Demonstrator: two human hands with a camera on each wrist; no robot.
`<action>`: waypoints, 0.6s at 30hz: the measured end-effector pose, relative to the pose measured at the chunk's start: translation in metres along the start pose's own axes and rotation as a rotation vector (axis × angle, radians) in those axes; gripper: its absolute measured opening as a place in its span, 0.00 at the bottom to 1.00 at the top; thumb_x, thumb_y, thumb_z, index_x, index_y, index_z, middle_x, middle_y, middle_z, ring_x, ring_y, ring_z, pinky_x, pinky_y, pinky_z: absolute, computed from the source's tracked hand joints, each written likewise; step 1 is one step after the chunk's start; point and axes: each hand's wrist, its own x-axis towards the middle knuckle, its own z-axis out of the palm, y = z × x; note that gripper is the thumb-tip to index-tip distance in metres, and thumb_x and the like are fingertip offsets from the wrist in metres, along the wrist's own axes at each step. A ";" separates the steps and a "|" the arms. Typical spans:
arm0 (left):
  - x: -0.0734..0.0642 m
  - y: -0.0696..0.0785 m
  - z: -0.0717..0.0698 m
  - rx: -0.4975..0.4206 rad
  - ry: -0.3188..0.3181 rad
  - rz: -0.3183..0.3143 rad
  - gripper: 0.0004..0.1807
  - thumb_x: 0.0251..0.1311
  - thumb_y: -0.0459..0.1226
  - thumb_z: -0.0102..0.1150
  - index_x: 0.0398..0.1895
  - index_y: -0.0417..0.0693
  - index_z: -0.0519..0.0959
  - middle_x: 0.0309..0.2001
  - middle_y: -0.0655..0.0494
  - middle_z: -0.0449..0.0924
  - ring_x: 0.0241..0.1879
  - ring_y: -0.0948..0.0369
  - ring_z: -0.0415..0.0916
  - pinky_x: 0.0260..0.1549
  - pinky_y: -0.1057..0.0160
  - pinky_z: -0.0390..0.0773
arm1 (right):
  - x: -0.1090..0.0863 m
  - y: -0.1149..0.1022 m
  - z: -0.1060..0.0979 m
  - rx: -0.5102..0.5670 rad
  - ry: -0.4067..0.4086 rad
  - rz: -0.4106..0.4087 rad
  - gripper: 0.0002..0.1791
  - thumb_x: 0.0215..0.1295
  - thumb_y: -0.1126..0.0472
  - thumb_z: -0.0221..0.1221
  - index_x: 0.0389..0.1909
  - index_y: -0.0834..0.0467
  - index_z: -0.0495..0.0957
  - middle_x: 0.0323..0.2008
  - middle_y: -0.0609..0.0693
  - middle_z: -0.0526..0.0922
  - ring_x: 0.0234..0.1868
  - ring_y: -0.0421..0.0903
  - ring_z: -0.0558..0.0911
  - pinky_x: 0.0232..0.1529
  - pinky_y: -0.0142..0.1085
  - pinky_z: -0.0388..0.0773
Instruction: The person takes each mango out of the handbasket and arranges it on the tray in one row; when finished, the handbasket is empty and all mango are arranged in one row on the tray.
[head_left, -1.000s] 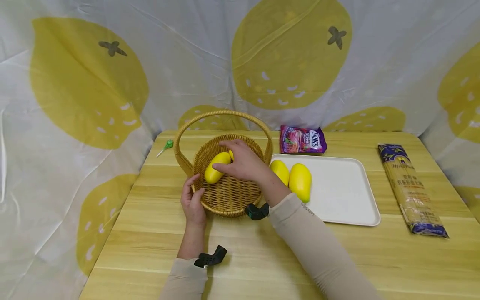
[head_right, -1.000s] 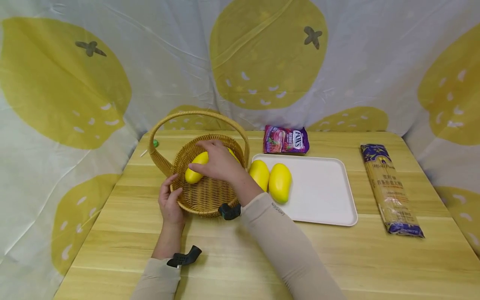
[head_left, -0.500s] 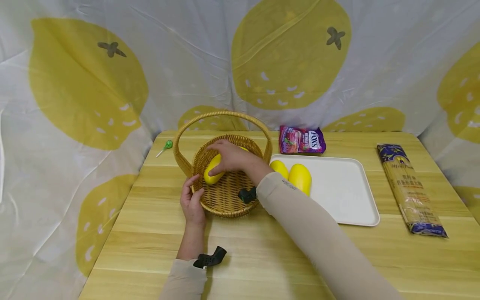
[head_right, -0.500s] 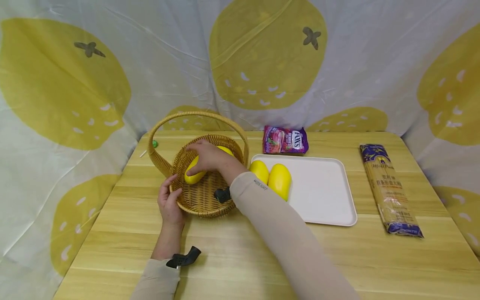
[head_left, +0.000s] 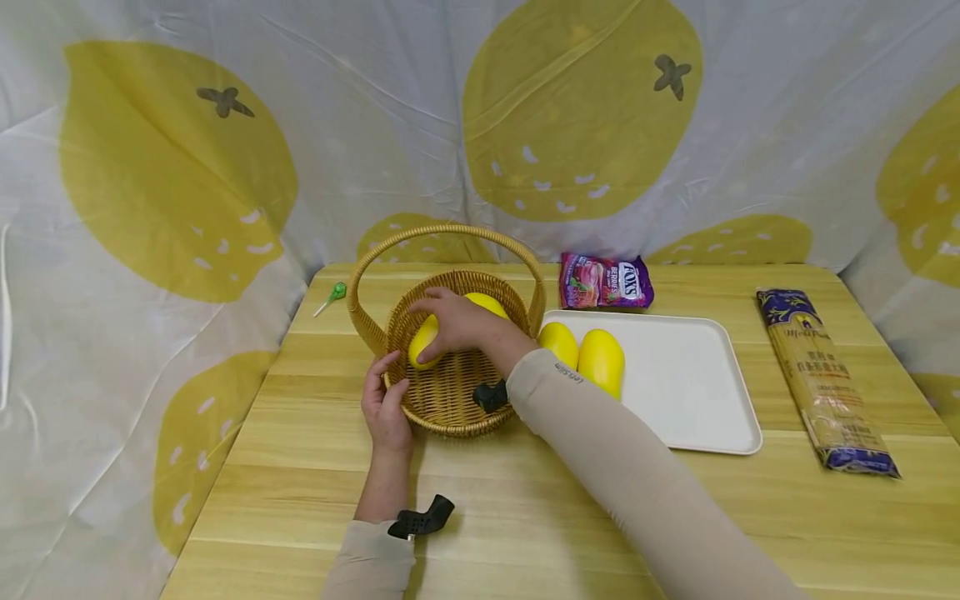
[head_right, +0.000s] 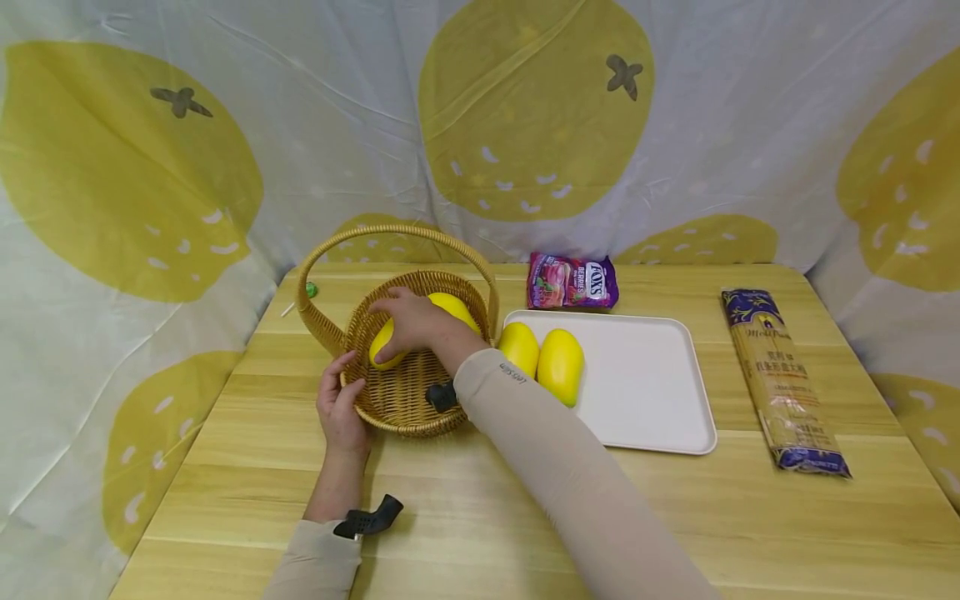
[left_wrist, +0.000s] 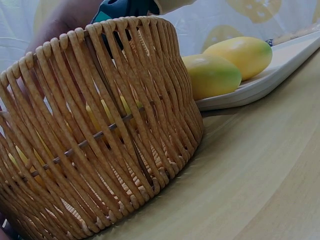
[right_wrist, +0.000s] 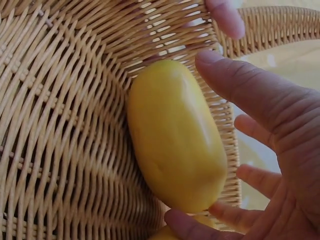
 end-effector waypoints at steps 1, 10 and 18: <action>0.000 0.000 0.000 0.000 0.000 0.003 0.24 0.59 0.24 0.44 0.61 0.30 0.72 0.74 0.42 0.62 0.76 0.54 0.56 0.69 0.62 0.64 | 0.000 0.000 0.001 -0.010 0.006 0.004 0.47 0.55 0.46 0.74 0.76 0.44 0.66 0.82 0.53 0.48 0.77 0.56 0.64 0.71 0.48 0.70; 0.000 -0.002 0.000 0.001 0.004 0.013 0.24 0.59 0.23 0.45 0.60 0.31 0.74 0.73 0.44 0.63 0.76 0.55 0.56 0.70 0.61 0.63 | 0.005 0.004 0.010 -0.062 0.017 0.037 0.47 0.55 0.42 0.74 0.75 0.44 0.66 0.83 0.53 0.47 0.79 0.63 0.58 0.73 0.56 0.66; -0.001 -0.001 0.001 0.002 0.003 0.028 0.24 0.59 0.23 0.45 0.60 0.30 0.74 0.72 0.43 0.64 0.74 0.55 0.58 0.67 0.64 0.67 | 0.005 0.007 0.013 -0.045 0.017 0.038 0.46 0.57 0.39 0.71 0.75 0.44 0.66 0.82 0.56 0.48 0.79 0.63 0.58 0.72 0.56 0.66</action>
